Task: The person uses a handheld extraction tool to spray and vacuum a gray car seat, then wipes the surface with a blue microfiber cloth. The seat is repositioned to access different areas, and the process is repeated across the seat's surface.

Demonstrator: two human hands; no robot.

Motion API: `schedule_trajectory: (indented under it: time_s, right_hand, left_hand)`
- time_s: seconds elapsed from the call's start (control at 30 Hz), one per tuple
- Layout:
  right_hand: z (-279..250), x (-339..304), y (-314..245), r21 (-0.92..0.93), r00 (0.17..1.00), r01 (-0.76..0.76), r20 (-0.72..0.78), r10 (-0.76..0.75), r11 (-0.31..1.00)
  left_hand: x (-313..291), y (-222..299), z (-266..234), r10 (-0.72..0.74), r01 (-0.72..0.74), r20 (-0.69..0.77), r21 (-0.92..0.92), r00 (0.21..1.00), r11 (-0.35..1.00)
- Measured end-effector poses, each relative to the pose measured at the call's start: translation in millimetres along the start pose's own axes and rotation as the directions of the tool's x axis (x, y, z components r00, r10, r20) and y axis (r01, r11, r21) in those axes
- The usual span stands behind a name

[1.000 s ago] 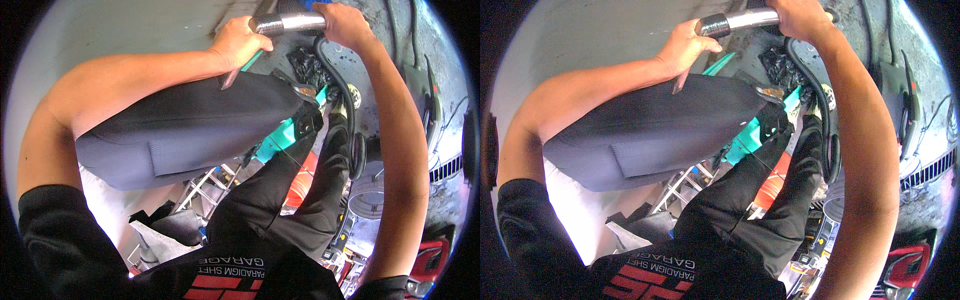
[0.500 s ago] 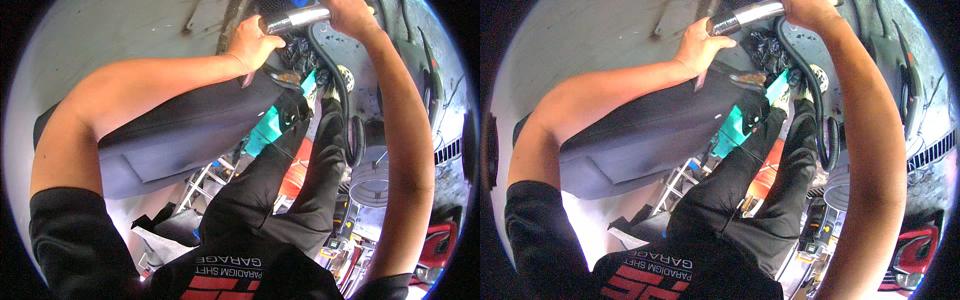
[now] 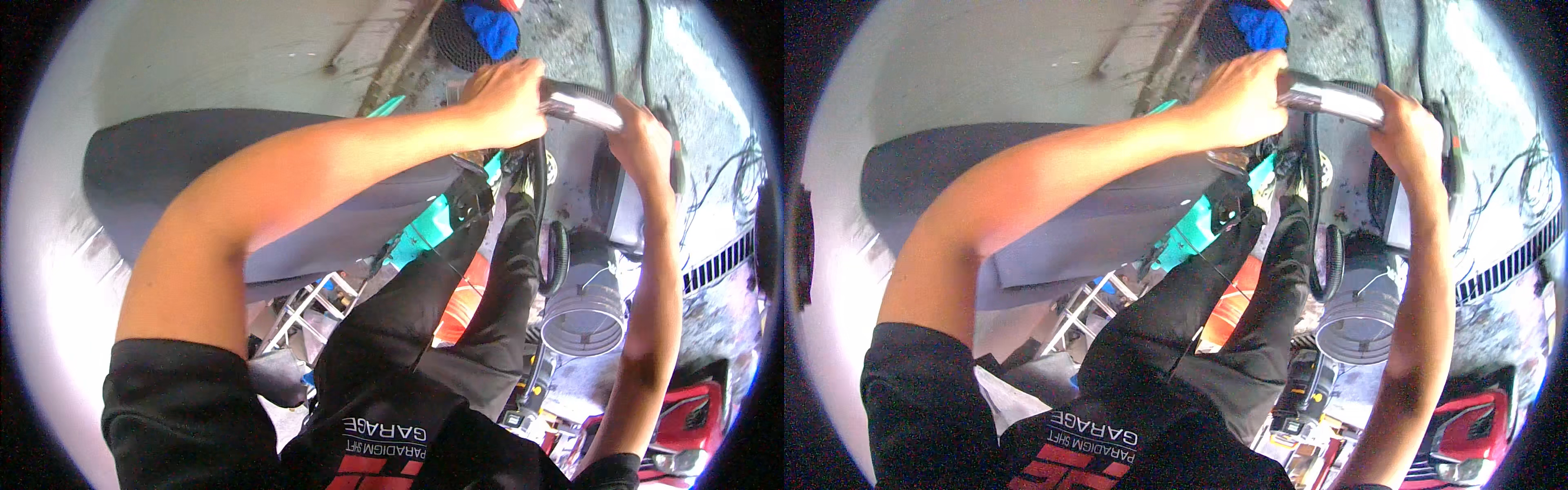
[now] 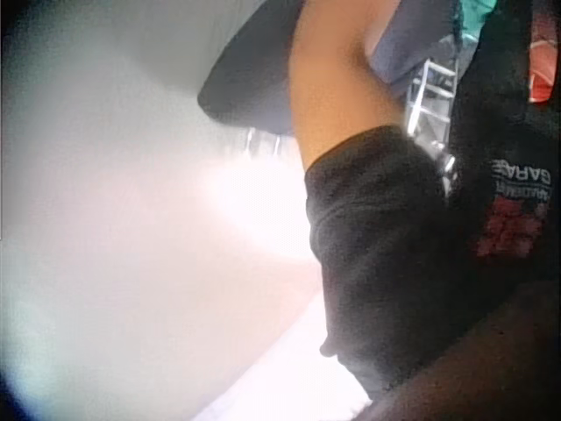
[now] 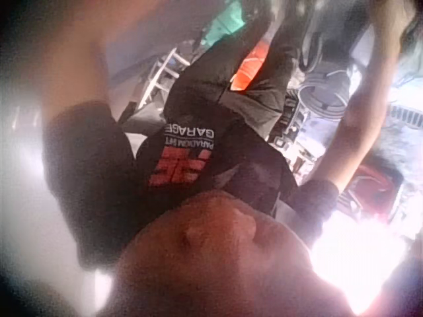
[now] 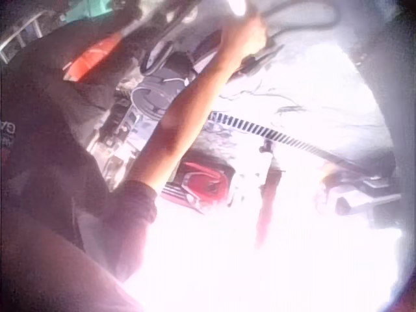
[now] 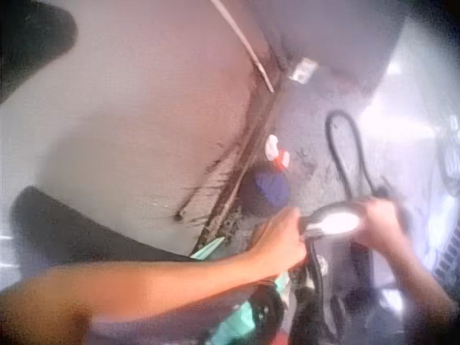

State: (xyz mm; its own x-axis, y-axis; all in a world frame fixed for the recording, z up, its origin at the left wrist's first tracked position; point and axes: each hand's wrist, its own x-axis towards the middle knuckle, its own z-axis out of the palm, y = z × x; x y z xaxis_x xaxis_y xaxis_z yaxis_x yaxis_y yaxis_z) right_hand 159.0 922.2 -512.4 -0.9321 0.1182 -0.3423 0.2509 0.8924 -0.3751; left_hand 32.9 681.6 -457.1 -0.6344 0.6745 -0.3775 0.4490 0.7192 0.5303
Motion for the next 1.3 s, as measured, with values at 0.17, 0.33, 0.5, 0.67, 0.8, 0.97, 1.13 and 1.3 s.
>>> schedule_trajectory:
  time_s: [0.17,0.33,0.5,0.67,0.8,0.97,1.13,1.3]
  right_hand:
    - [-133.6,-15.0,-90.1,0.242,0.945,0.235,-0.284,-0.163,0.942]
    - [-185.7,15.9,-206.4,0.691,0.910,0.378,-0.156,-0.384,0.617]
    - [-150.5,43.8,-254.1,0.643,0.867,0.404,-0.043,-0.496,0.650]
    - [-100.7,35.2,-216.0,0.619,0.863,0.375,0.038,-0.504,0.690]
    - [-72.5,20.4,-180.5,0.573,0.859,0.367,0.094,-0.504,0.733]
    - [-37.5,-2.3,-136.4,0.458,0.875,0.269,0.252,-0.414,0.847]
    - [0.2,-23.2,-91.4,0.364,0.866,0.258,0.323,-0.381,0.895]
    - [33.4,-40.1,-54.0,0.302,0.857,0.214,0.399,-0.327,0.929]
  left_hand:
    - [0.4,29.2,-224.5,0.127,-0.156,0.255,0.095,0.959,0.983]
    - [-87.2,71.5,-383.0,-0.112,0.077,0.230,0.155,0.967,0.985]
    - [-102.2,48.4,-358.6,-0.363,0.270,0.221,0.359,0.905,0.893]
    - [-114.4,26.3,-279.7,-0.335,0.261,0.069,0.487,0.940,0.833]
    - [-113.0,26.9,-216.3,-0.327,0.261,0.065,0.465,0.943,0.846]
    - [-113.1,21.4,-137.3,-0.188,0.161,0.049,0.330,0.981,0.930]
    - [-114.8,15.2,-62.5,-0.122,0.118,-0.001,0.263,0.992,0.957]
    - [-114.1,6.8,5.4,-0.107,0.110,-0.028,0.163,0.994,0.980]
